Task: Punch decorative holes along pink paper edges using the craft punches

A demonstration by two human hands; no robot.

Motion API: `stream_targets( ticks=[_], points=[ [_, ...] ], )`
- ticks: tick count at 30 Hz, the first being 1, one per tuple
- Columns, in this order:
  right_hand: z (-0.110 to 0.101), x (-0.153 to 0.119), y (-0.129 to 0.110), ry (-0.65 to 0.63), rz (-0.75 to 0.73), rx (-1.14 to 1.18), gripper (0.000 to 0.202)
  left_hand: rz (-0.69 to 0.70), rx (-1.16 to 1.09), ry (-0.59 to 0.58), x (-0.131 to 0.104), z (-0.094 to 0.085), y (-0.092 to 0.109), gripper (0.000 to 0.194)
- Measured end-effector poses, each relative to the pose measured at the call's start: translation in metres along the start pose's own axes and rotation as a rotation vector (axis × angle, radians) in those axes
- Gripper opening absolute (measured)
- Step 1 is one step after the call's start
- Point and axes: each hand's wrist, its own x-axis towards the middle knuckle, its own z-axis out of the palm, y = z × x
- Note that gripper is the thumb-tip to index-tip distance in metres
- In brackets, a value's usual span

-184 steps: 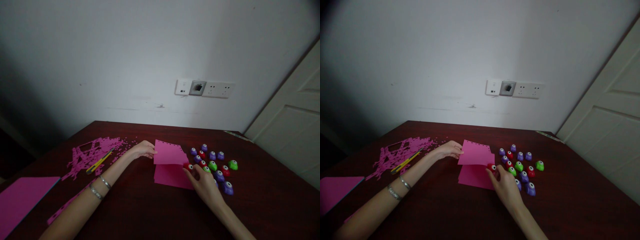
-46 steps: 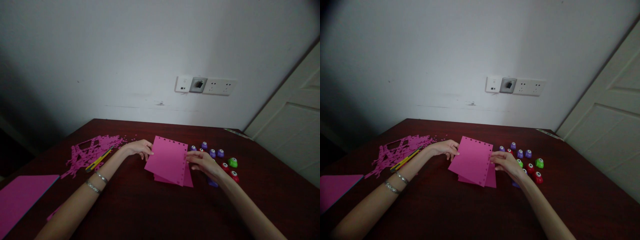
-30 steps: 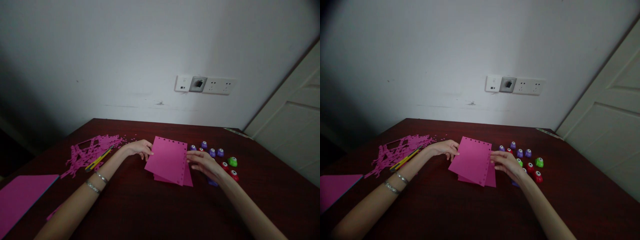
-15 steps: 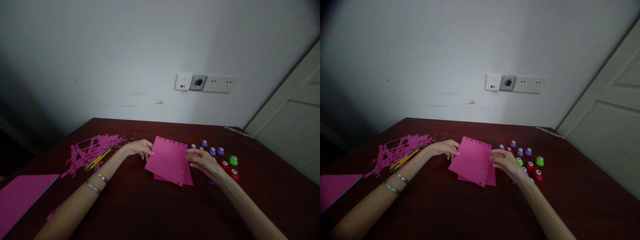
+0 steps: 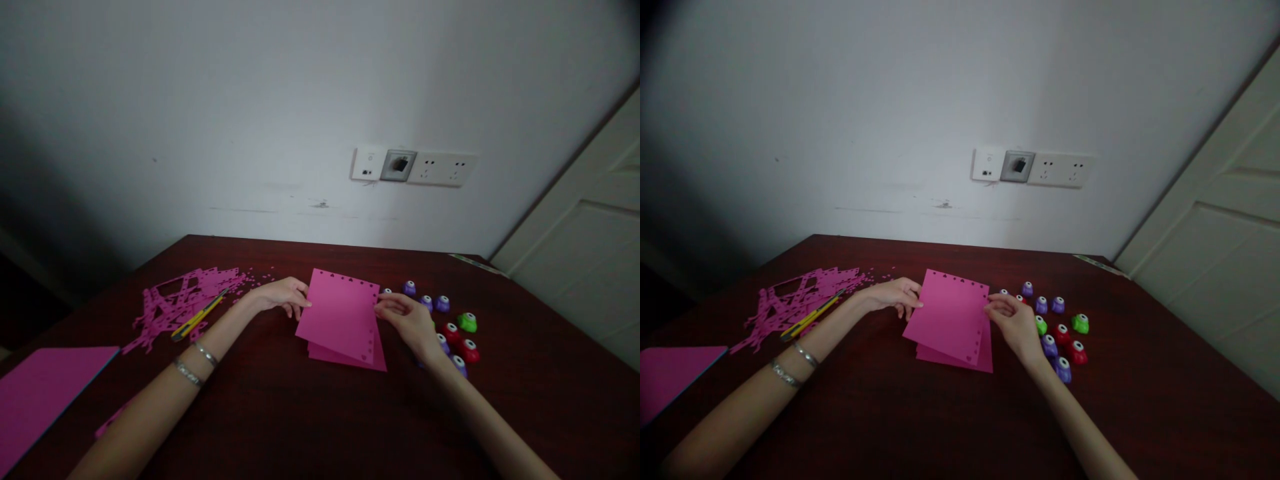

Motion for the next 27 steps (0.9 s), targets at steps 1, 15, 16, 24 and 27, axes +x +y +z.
stream_targets(
  ticks=[1,15,16,24,27],
  points=[
    [0.000,-0.001,0.000,0.011,-0.025,-0.006,0.030,0.009,-0.003,-0.002,0.000,0.000,0.000,0.033],
    [0.000,-0.003,0.001,0.015,0.010,-0.052,0.040,0.006,-0.009,0.028,0.002,0.002,0.000,0.033],
    [0.001,-0.004,0.000,0.018,0.014,-0.065,0.040,0.002,-0.006,0.031,0.002,0.002,0.001,0.033],
    [0.000,-0.005,-0.008,-0.050,0.056,0.042,0.062,0.037,-0.002,0.052,-0.002,0.002,0.006,0.036],
    [-0.006,-0.005,-0.012,-0.172,0.180,0.138,0.050,0.054,-0.001,0.076,-0.004,-0.003,0.006,0.035]
  ],
)
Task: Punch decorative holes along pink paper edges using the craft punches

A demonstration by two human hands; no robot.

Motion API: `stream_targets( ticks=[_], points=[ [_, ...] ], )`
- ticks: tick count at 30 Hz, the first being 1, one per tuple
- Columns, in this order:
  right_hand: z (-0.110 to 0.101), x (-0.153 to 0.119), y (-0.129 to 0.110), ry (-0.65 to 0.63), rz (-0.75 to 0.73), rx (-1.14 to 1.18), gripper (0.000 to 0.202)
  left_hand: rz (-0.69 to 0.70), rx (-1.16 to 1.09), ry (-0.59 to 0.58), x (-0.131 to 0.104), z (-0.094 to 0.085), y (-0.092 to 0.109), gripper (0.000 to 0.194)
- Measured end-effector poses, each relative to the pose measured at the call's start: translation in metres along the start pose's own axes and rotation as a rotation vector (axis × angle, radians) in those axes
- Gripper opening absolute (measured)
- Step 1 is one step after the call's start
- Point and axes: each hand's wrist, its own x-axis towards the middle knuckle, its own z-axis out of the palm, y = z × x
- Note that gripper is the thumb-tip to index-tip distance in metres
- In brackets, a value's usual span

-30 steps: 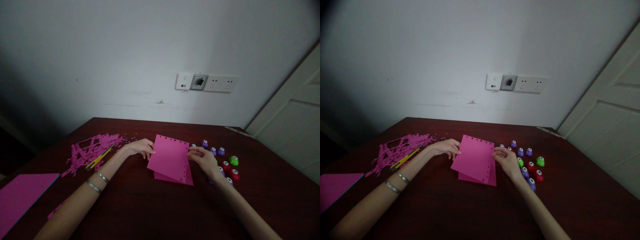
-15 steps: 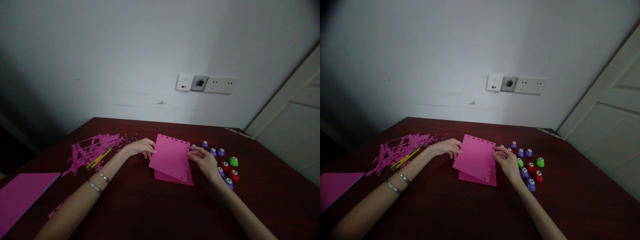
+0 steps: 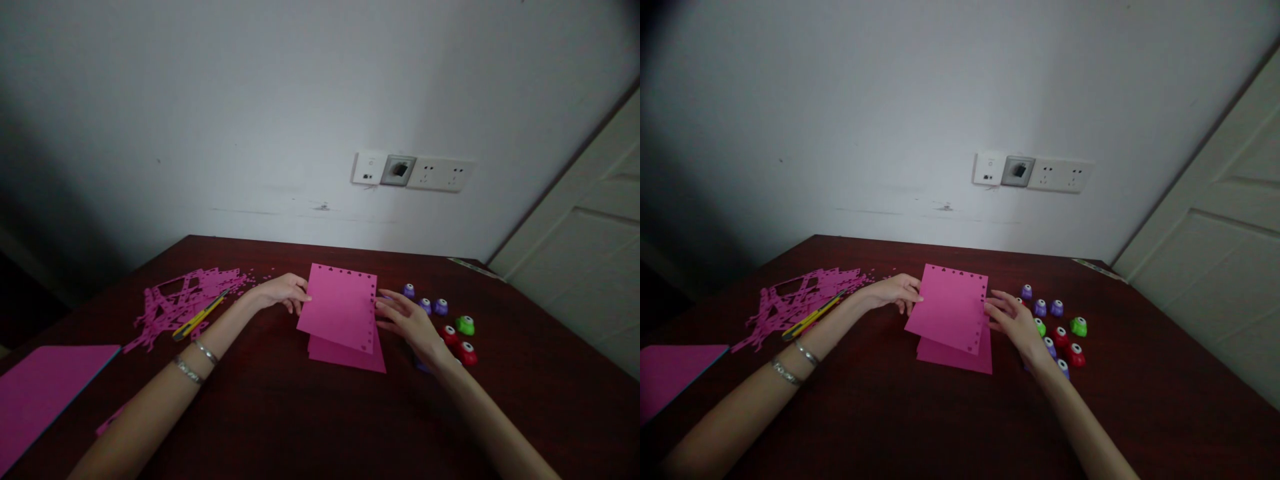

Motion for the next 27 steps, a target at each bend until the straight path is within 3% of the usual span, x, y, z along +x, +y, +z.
stream_targets(
  ticks=[4,9,27],
  points=[
    [-0.003,-0.009,-0.004,-0.259,0.215,0.096,0.035,0.024,-0.010,0.039,0.001,-0.008,-0.003,0.038],
    [0.006,-0.018,-0.001,-0.399,0.261,0.063,0.031,0.055,-0.039,0.077,0.003,-0.012,-0.006,0.038],
    [0.006,-0.011,0.004,-0.300,0.266,-0.041,0.024,0.056,-0.050,0.083,0.005,-0.011,-0.009,0.034]
  ],
)
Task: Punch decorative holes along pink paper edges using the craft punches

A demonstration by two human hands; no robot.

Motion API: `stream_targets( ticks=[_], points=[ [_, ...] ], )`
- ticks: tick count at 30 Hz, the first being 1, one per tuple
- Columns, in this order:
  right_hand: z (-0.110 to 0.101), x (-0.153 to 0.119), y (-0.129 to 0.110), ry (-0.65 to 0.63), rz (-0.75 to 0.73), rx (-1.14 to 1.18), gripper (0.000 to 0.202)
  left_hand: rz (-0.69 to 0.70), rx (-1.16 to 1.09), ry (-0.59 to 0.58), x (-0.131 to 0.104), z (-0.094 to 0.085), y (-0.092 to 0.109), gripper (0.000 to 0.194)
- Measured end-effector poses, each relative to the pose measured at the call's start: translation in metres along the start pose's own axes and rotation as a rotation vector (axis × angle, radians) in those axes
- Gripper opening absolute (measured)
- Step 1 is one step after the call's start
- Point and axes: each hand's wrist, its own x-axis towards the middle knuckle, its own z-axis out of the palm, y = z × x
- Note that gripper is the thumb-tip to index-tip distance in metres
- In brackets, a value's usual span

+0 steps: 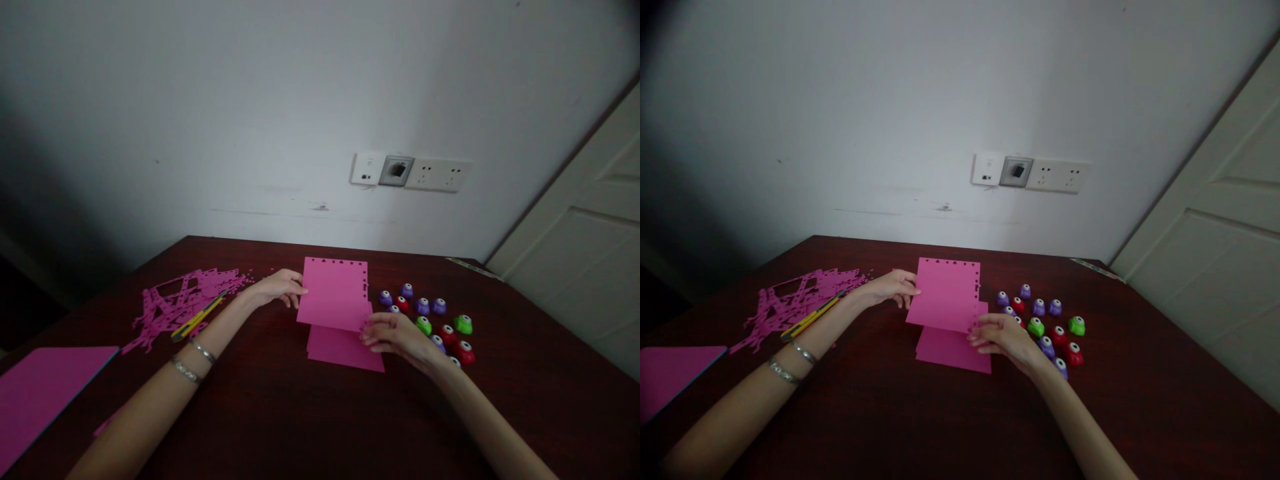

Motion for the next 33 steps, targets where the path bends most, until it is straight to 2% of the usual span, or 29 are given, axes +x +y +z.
stream_targets(
  ticks=[7,11,13,17,21,24,29,31,33],
  points=[
    [0.001,0.001,0.000,0.091,-0.016,-0.036,0.027,-0.031,0.038,0.020,-0.002,0.007,0.004,0.037],
    [-0.008,0.000,-0.003,0.055,-0.002,-0.139,0.026,-0.025,0.042,0.029,-0.001,0.006,0.002,0.037],
    [-0.015,0.001,-0.003,0.095,-0.015,-0.200,0.027,-0.024,0.042,0.041,0.000,0.005,0.001,0.037],
    [-0.024,0.008,0.001,0.219,-0.150,-0.280,0.024,-0.023,0.042,0.047,-0.001,0.003,-0.001,0.038],
    [-0.021,0.012,0.003,0.248,-0.261,-0.362,0.024,-0.024,0.035,0.042,-0.002,0.006,0.000,0.037],
    [-0.014,0.009,0.001,0.188,-0.238,-0.330,0.025,-0.017,0.028,0.042,-0.004,0.009,0.002,0.034],
    [-0.006,-0.001,-0.003,-0.037,-0.161,-0.133,0.034,0.012,0.005,0.041,-0.005,0.009,0.003,0.037],
    [-0.004,-0.003,-0.003,-0.068,-0.153,-0.127,0.034,0.015,-0.019,0.037,-0.004,0.008,0.000,0.037],
    [-0.003,-0.004,-0.004,-0.045,-0.155,-0.131,0.030,0.007,-0.048,0.025,-0.002,0.007,-0.003,0.035]
  ],
)
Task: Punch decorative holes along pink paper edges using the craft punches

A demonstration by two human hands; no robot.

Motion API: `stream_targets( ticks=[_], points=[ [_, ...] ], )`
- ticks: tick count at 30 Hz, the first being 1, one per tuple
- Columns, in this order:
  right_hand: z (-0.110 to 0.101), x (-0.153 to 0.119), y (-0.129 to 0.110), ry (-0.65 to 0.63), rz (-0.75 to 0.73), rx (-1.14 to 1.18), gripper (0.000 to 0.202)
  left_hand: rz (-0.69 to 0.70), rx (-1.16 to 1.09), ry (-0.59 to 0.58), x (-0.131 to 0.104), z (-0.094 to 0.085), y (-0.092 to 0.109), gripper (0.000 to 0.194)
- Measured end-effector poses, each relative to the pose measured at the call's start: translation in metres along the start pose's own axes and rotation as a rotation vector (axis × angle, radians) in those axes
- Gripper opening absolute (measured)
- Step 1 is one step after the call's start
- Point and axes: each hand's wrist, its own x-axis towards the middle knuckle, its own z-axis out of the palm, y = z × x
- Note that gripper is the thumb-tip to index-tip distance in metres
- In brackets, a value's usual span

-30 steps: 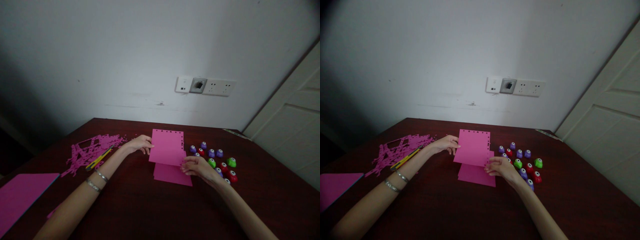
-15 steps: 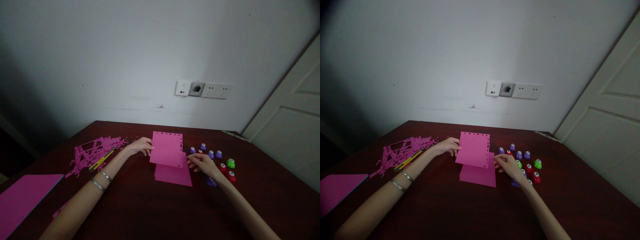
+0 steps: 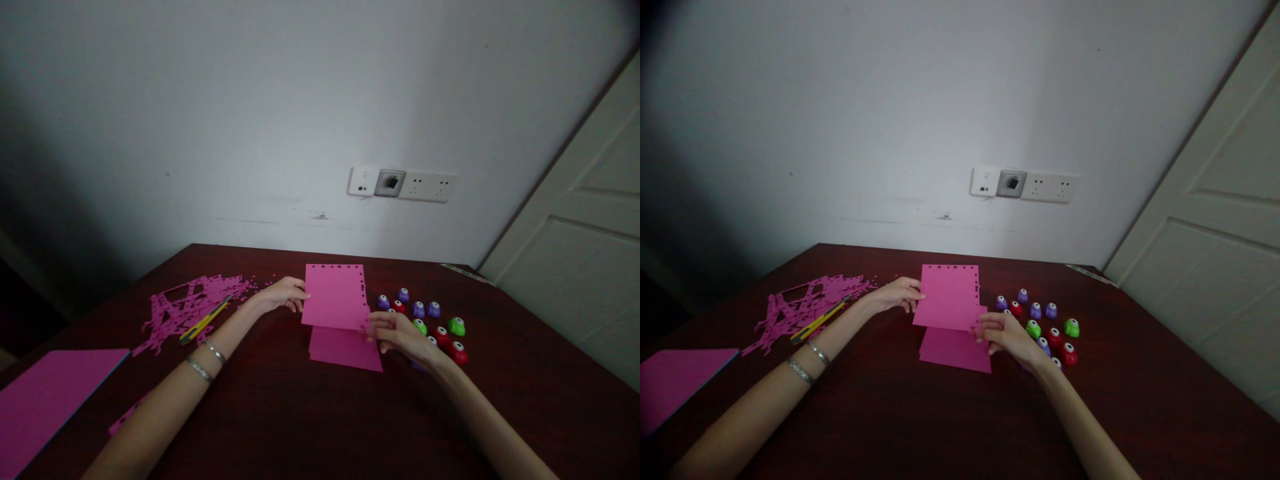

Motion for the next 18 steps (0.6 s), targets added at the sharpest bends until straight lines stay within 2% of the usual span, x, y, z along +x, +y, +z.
stream_targets(
  ticks=[4,6,7,9,11,12,15,18],
  points=[
    [0.001,0.001,-0.001,0.069,-0.004,0.030,0.025,-0.044,-0.008,-0.040,0.003,0.003,-0.005,0.033],
    [0.001,0.001,-0.002,0.089,0.004,0.061,0.025,-0.076,0.070,-0.016,0.003,0.006,-0.004,0.036],
    [0.001,0.001,-0.003,0.101,0.010,0.078,0.025,-0.072,0.149,0.051,0.003,0.009,-0.002,0.038],
    [0.003,0.000,-0.004,0.125,0.021,0.114,0.025,0.022,0.375,0.285,0.001,0.018,0.005,0.039],
    [0.006,-0.001,-0.006,0.153,0.029,0.140,0.024,0.237,0.615,0.518,-0.004,0.033,0.015,0.034],
    [0.007,-0.001,-0.007,0.162,0.032,0.148,0.023,0.335,0.683,0.520,-0.007,0.043,0.021,0.029],
    [0.012,-0.002,-0.009,0.179,0.031,0.163,0.022,0.602,0.782,0.382,-0.016,0.076,0.035,0.022],
    [0.016,-0.002,-0.009,0.192,0.029,0.168,0.022,0.735,0.830,0.260,-0.021,0.104,0.039,0.022]
  ],
)
